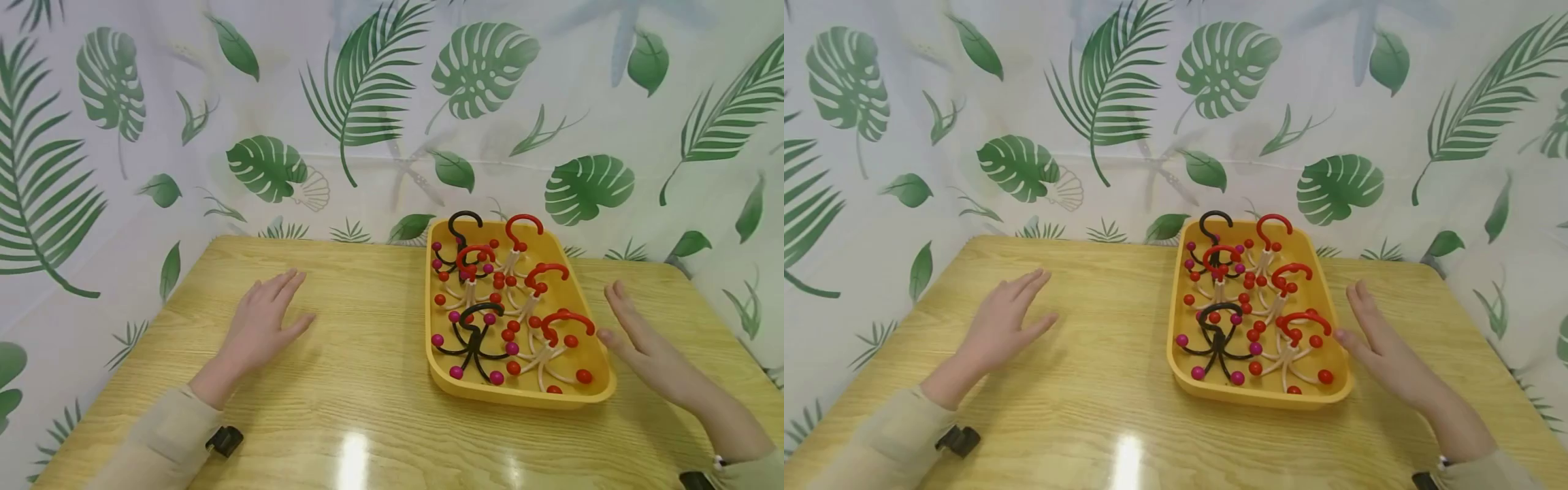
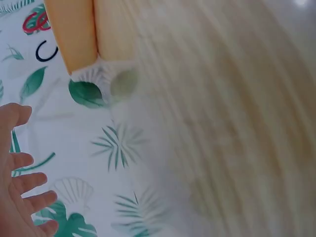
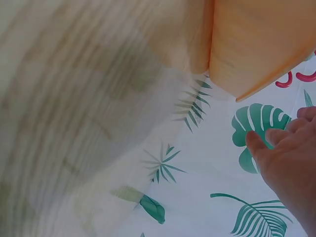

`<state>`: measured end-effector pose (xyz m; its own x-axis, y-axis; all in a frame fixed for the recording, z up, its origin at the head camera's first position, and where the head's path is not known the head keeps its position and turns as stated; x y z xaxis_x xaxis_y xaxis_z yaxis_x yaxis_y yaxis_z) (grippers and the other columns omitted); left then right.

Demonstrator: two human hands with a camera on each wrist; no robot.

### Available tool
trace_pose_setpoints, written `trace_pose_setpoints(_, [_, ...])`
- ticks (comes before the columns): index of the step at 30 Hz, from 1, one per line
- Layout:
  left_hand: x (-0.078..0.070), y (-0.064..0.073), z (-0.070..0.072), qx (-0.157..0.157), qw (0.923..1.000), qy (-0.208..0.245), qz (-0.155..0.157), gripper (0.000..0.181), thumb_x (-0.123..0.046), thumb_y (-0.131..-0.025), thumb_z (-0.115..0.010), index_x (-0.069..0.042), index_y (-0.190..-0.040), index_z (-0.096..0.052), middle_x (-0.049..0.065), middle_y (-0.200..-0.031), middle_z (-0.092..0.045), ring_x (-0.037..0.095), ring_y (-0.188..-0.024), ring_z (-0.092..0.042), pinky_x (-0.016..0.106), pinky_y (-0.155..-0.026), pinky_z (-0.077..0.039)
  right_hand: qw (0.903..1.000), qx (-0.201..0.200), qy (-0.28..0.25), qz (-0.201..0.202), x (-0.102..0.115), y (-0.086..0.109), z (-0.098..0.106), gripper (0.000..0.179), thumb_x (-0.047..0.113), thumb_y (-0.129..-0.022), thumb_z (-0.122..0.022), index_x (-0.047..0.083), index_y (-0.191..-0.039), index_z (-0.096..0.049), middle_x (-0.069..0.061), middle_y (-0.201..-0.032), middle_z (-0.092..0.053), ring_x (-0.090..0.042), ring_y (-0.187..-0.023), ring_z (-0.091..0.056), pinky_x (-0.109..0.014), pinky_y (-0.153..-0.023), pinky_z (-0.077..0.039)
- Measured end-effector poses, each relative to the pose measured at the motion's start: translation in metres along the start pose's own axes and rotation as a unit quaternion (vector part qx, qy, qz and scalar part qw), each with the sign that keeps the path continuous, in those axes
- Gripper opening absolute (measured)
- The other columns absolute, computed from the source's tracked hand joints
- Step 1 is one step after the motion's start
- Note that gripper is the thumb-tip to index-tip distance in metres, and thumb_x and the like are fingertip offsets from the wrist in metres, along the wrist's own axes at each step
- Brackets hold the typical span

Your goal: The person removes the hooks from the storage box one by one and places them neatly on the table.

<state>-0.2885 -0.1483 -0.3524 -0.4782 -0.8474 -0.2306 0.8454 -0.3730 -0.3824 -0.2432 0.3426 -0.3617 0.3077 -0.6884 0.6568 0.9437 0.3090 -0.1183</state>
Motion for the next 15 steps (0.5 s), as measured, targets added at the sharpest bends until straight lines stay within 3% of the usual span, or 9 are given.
trace_pose_setpoints(2, [-0.013, -0.002, 0.002, -0.012, 0.9989, 0.042, -0.018, 0.065, -0.037, -0.092, -0.063, -0.004, -0.144, -0.04, 0.016, -0.142, -0.044, 0.036, -0.129, -0.041, 0.055, -0.106, -0.027, 0.9999, 0.009, 0.01, -0.002, 0.0, 0.003, -0.005, 0.076, 0.018, -0.101, -0.048, 0.022, -0.152, 0.008, -0.004, -0.156, 0.021, -0.029, -0.14, 0.02, -0.07, -0.101, 0.007])
trace_pose_setpoints(6, [-0.037, -0.008, -0.003, 0.001, 0.9895, 0.141, -0.032, 0.058, -0.033, -0.093, -0.062, -0.007, -0.142, -0.043, 0.011, -0.139, -0.047, 0.03, -0.127, -0.044, 0.049, -0.102, -0.037, 0.9981, 0.018, 0.059, -0.009, -0.004, 0.007, -0.013, 0.084, 0.023, -0.097, -0.056, 0.016, -0.153, 0.006, -0.01, -0.156, 0.018, -0.038, -0.141, 0.016, -0.068, -0.104, 0.004])
trace_pose_setpoints(11, [-0.071, -0.015, -0.008, 0.024, 0.9676, 0.246, -0.053, 0.051, -0.027, -0.094, -0.063, -0.011, -0.139, -0.047, 0.006, -0.134, -0.051, 0.022, -0.118, -0.05, 0.044, -0.097, -0.043, 0.9927, 0.036, 0.112, -0.027, -0.008, 0.007, -0.022, 0.084, 0.031, -0.096, -0.057, 0.009, -0.153, 0.001, -0.015, -0.157, 0.01, -0.04, -0.141, 0.01, -0.069, -0.104, -0.003])
trace_pose_setpoints(15, [-0.096, -0.021, -0.01, 0.03, 0.9499, 0.301, -0.078, 0.047, -0.021, -0.092, -0.065, -0.009, -0.135, -0.05, 0.006, -0.129, -0.054, 0.019, -0.112, -0.054, 0.04, -0.093, -0.046, 0.9911, 0.053, 0.113, -0.047, -0.01, 0.007, -0.027, 0.083, 0.034, -0.097, -0.055, 0.007, -0.153, 0.001, -0.015, -0.157, 0.009, -0.041, -0.141, 0.008, -0.071, -0.103, -0.007])
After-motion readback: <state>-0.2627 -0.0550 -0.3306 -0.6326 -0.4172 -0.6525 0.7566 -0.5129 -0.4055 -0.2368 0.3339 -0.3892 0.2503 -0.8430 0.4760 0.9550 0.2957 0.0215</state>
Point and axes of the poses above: each hand's wrist, its own y-axis away from the middle knuckle, its own z-axis out of the back of the hand, x = y × z, the point moved 10 cm from there along -y, towards the middle knuckle
